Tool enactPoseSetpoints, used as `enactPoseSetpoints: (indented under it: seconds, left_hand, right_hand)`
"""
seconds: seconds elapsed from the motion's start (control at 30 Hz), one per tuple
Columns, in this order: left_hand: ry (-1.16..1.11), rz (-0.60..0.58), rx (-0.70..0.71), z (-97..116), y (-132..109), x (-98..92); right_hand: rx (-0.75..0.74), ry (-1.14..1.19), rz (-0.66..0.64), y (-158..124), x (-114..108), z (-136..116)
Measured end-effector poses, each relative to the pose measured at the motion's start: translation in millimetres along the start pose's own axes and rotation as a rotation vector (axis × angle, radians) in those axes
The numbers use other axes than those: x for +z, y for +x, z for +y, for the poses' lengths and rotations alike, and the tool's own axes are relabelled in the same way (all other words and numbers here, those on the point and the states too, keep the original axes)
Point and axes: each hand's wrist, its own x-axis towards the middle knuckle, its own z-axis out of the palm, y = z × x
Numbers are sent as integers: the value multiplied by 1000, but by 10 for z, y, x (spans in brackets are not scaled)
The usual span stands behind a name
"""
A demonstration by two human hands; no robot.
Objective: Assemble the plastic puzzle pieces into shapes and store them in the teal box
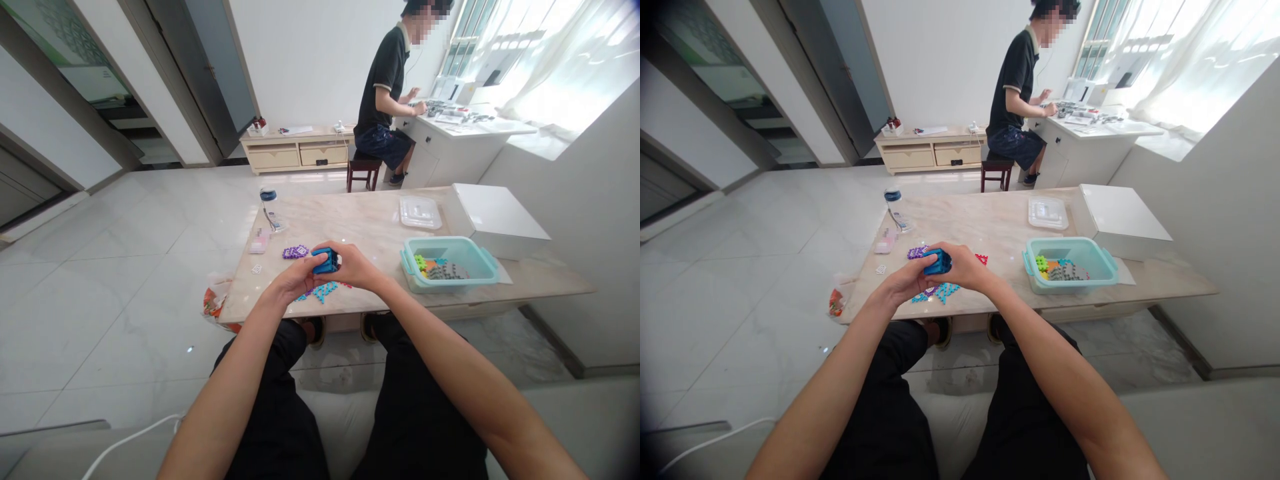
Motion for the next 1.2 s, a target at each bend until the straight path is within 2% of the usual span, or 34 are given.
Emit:
enactPoseSetpoints:
  seconds: [0.27,0.5,0.7,0.83,0.97,1.13,1.2]
  left_hand:
    - [-18,53,-17,-25,-74,12]
    - [15,201,-33,43,-94,80]
    - [18,233,-51,69,-75,104]
    - [-39,189,-62,-48,25,34]
    - [-72,110,-86,-189,308,-2]
    - [-173,-101,-130,-356,721,7]
    - [-211,-148,-151,-411,825,-26]
  right_hand:
    - [-33,-72,-23,3,-6,-63]
    - [-105,-100,22,92,67,80]
    - [-60,-32,24,113,16,100]
    - [-30,-96,-9,100,-4,204]
    - [-28,-175,7,79,-118,375]
    - [67,-268,-20,24,-336,509]
    - [102,-295,-25,26,-371,553]
